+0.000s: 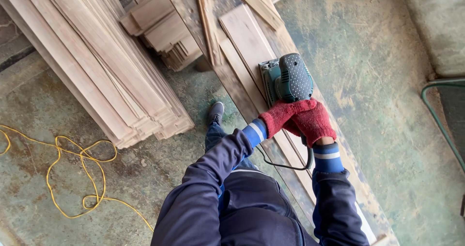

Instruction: Sanding wooden planks using an orbital sander and a manual sanding block.

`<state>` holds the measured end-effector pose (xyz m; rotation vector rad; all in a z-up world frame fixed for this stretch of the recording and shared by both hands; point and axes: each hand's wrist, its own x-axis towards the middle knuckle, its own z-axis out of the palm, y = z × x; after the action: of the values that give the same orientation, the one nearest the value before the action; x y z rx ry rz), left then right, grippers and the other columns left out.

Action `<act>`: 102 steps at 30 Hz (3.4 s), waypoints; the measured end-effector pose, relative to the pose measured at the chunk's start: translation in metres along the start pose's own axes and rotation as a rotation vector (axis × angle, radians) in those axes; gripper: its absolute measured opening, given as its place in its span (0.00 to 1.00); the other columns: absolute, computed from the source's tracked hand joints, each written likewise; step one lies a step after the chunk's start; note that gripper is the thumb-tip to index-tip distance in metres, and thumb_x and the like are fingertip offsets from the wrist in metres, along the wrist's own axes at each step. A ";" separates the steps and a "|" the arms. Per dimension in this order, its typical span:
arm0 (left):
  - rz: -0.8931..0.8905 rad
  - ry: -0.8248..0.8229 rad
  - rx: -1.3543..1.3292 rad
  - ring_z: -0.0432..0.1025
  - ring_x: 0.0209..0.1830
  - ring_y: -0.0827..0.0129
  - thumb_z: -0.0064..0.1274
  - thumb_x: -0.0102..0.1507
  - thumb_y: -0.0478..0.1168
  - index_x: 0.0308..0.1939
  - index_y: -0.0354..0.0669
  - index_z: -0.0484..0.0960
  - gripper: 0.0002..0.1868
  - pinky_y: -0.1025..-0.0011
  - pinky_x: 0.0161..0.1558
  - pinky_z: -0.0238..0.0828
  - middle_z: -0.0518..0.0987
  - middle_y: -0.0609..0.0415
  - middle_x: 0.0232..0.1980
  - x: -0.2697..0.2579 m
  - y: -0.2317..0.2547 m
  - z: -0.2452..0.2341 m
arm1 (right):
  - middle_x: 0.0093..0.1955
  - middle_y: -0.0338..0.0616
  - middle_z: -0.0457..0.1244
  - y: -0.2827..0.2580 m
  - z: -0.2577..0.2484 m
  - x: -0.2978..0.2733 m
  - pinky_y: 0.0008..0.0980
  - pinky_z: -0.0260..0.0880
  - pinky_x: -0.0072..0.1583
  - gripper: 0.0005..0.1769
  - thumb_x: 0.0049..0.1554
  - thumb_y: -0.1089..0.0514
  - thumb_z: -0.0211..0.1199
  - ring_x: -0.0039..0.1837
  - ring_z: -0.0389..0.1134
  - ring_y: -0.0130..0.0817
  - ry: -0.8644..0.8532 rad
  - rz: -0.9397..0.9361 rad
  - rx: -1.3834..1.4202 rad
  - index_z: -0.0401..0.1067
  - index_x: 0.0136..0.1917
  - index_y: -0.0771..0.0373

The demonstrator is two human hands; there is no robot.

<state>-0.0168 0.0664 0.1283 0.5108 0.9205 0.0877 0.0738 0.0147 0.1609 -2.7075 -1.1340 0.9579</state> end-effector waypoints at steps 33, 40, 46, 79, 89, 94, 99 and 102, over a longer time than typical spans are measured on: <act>-0.317 -0.317 0.143 0.76 0.46 0.32 0.78 0.39 0.47 0.54 0.24 0.80 0.44 0.39 0.42 0.78 0.80 0.25 0.50 -0.018 -0.380 0.225 | 0.27 0.65 0.67 0.408 0.051 -0.222 0.45 0.73 0.30 0.15 0.57 0.54 0.58 0.30 0.72 0.54 0.120 0.396 0.396 0.77 0.40 0.69; -0.190 -0.281 -0.084 0.79 0.43 0.42 0.79 0.50 0.54 0.54 0.37 0.84 0.36 0.43 0.41 0.82 0.84 0.42 0.50 0.029 -0.355 0.181 | 0.38 0.65 0.69 0.324 0.030 -0.192 0.58 0.74 0.47 0.21 0.59 0.48 0.53 0.47 0.73 0.62 0.095 0.211 0.333 0.79 0.52 0.64; -0.050 -0.322 -0.130 0.79 0.50 0.60 0.70 0.56 0.50 0.54 0.47 0.86 0.25 0.61 0.55 0.78 0.84 0.49 0.52 0.012 -0.270 0.126 | 0.36 0.35 0.61 0.297 0.048 -0.112 0.22 0.69 0.51 0.07 0.62 0.60 0.59 0.39 0.65 0.23 0.046 0.340 1.239 0.69 0.52 0.64; 0.013 0.033 -0.112 0.81 0.46 0.59 0.77 0.51 0.53 0.55 0.39 0.84 0.35 0.66 0.46 0.80 0.84 0.45 0.49 0.005 -0.421 0.227 | 0.57 0.53 0.71 0.398 0.035 -0.224 0.57 0.71 0.64 0.30 0.57 0.38 0.43 0.63 0.71 0.57 -0.046 0.174 0.168 0.72 0.67 0.43; 0.019 -0.007 0.099 0.74 0.61 0.46 0.78 0.42 0.58 0.64 0.31 0.76 0.53 0.51 0.62 0.74 0.77 0.34 0.61 -0.051 -0.524 0.341 | 0.58 0.77 0.67 0.474 0.002 -0.362 0.66 0.65 0.69 0.33 0.58 0.52 0.42 0.65 0.65 0.75 0.050 0.290 0.207 0.68 0.72 0.65; -0.164 -0.126 0.065 0.78 0.44 0.35 0.82 0.41 0.52 0.56 0.31 0.81 0.46 0.34 0.33 0.78 0.81 0.33 0.50 -0.009 -0.598 0.361 | 0.53 0.79 0.67 0.563 0.041 -0.369 0.63 0.68 0.67 0.28 0.61 0.53 0.46 0.62 0.67 0.75 0.104 0.303 0.142 0.71 0.68 0.68; -0.214 -0.184 0.067 0.78 0.42 0.33 0.80 0.42 0.48 0.53 0.29 0.82 0.41 0.33 0.33 0.77 0.81 0.31 0.46 -0.020 -0.601 0.379 | 0.43 0.57 0.71 0.661 0.078 -0.347 0.58 0.75 0.53 0.21 0.60 0.41 0.56 0.56 0.72 0.60 0.175 0.331 0.222 0.79 0.54 0.55; -0.217 -0.207 0.021 0.78 0.40 0.34 0.79 0.44 0.49 0.54 0.28 0.81 0.41 0.35 0.35 0.78 0.81 0.30 0.46 -0.025 -0.594 0.376 | 0.39 0.61 0.70 0.653 0.071 -0.336 0.59 0.75 0.52 0.22 0.57 0.41 0.61 0.53 0.72 0.64 0.173 0.295 0.166 0.78 0.51 0.61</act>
<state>0.1765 -0.6061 0.0611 0.4278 0.7693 -0.1690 0.2622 -0.6957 0.1006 -2.8007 -0.6087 0.7860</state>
